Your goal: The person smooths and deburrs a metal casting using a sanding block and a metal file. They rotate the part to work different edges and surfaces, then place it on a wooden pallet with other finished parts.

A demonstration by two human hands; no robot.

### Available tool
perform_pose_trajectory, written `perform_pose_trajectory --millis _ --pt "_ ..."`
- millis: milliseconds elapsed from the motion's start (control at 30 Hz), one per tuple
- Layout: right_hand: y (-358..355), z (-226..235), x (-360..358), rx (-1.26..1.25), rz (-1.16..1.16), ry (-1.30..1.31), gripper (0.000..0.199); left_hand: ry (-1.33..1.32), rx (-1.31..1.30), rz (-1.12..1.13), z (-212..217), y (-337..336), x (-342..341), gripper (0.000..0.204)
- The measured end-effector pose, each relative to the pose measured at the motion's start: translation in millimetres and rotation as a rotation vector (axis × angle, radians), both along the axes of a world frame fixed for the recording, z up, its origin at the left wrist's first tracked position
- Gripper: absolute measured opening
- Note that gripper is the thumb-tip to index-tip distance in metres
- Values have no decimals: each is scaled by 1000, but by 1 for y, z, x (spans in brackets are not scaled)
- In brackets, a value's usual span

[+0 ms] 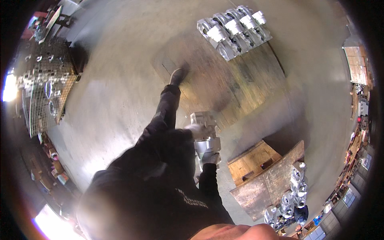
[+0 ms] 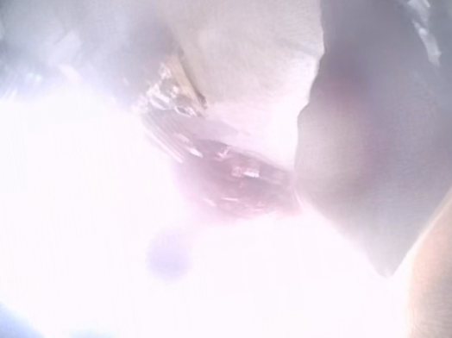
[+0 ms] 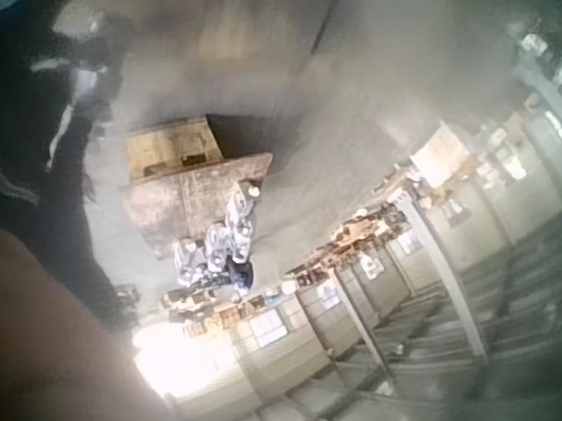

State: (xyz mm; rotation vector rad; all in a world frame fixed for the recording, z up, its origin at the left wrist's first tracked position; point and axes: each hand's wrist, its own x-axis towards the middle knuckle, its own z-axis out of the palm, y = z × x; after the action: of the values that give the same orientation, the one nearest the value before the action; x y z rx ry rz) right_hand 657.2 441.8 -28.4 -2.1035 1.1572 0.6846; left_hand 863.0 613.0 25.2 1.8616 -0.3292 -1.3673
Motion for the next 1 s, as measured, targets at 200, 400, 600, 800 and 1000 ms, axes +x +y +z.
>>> perform_pose_trajectory --millis 200,400,600,800,1000 --pt "56 -44 161 738 -1127 -405 65 91 266 163 -70 -8 90 67" --pt "123 -127 354 1009 -1302 -598 58 6 365 396 -104 66 270 49" --pt "162 -209 525 1066 -1178 -633 56 -176 291 471 -187 107 417 54" --pt "181 -242 657 834 -1010 -551 73 -128 249 614 -229 123 525 60" --pt "184 -239 709 638 -880 -557 80 -241 130 562 -253 124 579 67"
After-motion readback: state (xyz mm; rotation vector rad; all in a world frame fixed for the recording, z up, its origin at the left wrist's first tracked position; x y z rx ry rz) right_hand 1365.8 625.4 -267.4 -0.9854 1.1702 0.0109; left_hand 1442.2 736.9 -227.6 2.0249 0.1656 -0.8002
